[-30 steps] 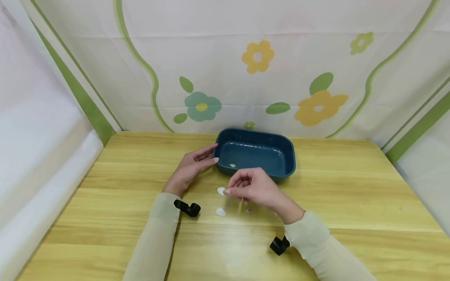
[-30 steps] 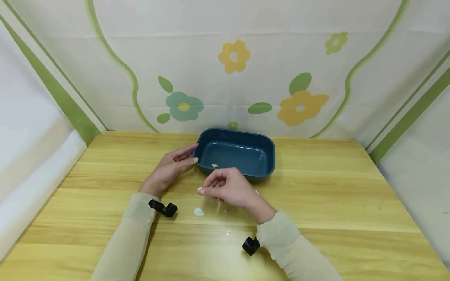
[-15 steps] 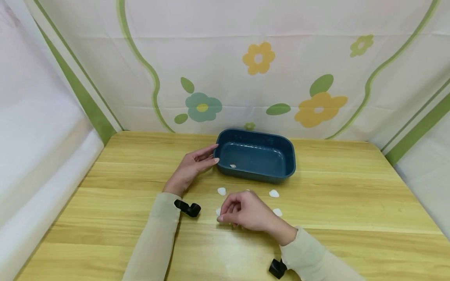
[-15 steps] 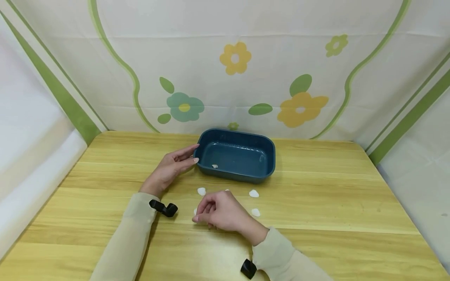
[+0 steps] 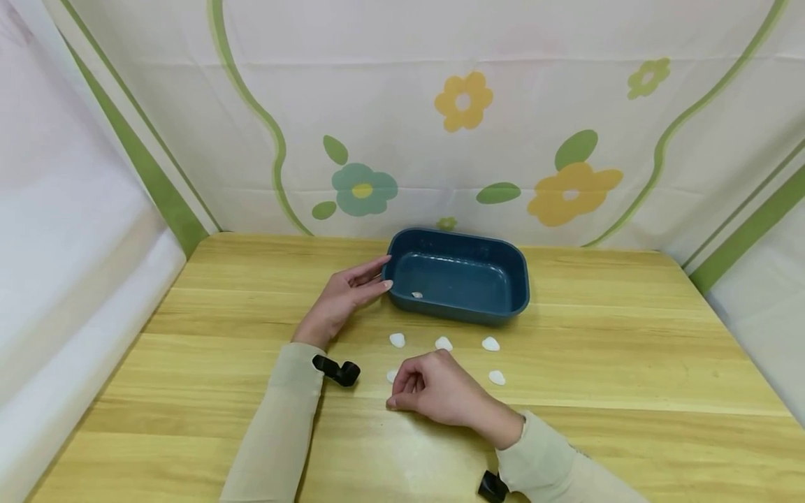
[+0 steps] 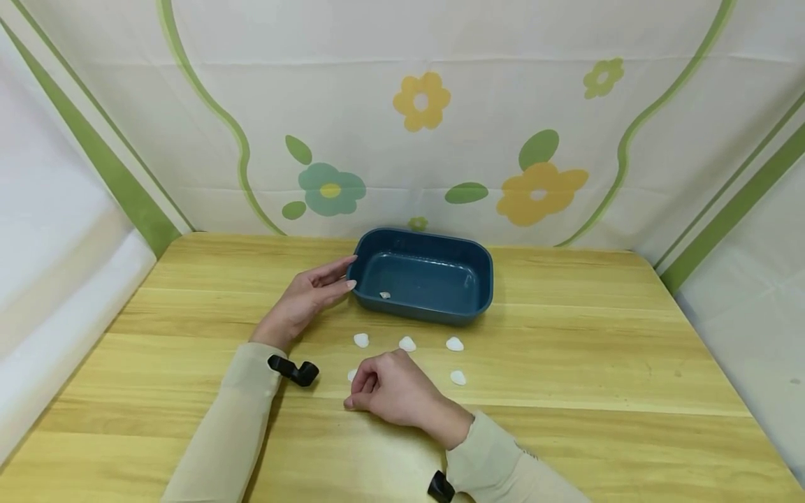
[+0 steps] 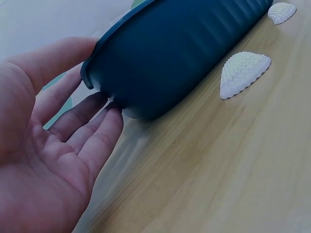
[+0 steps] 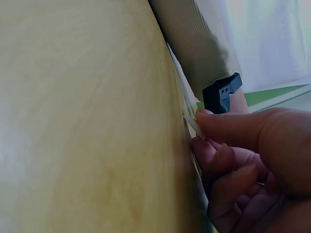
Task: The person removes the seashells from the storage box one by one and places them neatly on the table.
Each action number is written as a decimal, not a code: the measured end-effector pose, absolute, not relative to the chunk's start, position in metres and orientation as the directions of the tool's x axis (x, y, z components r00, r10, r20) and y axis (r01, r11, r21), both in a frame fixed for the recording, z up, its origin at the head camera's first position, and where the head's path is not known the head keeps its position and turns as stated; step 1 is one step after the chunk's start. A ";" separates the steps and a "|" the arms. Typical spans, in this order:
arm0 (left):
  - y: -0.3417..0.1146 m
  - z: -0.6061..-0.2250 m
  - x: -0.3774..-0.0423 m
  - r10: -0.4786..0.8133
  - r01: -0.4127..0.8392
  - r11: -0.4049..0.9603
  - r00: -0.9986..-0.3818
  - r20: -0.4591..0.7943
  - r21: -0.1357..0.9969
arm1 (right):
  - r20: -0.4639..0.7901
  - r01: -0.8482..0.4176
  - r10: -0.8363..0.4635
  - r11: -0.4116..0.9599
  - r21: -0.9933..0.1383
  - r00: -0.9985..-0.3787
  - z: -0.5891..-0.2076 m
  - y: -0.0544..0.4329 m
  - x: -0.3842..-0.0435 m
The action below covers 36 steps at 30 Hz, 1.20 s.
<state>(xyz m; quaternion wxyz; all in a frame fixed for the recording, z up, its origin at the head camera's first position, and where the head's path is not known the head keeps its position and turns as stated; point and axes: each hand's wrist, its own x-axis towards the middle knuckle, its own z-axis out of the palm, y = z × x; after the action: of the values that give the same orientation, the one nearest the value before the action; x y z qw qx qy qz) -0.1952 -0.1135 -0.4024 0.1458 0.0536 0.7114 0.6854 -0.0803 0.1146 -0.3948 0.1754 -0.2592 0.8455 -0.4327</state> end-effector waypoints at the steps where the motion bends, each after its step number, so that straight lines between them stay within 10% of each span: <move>1: -0.114 -0.402 -0.195 0.275 -0.124 0.052 -0.952 -0.134 0.991 | -0.071 -0.289 -0.589 0.494 -0.820 -0.805 -0.395 0.115 -0.080; 36: -0.113 -0.405 -0.197 0.279 -0.133 0.023 -0.951 -0.134 0.991 | -0.038 -0.324 -0.572 0.517 -0.792 -0.819 -0.399 0.112 -0.078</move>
<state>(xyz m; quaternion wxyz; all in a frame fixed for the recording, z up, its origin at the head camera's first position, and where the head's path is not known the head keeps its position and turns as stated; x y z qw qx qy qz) -0.1971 -0.1133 -0.4048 0.1476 0.0520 0.6997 0.6971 -0.0781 0.1121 -0.3994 0.1491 -0.2613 0.8581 -0.4162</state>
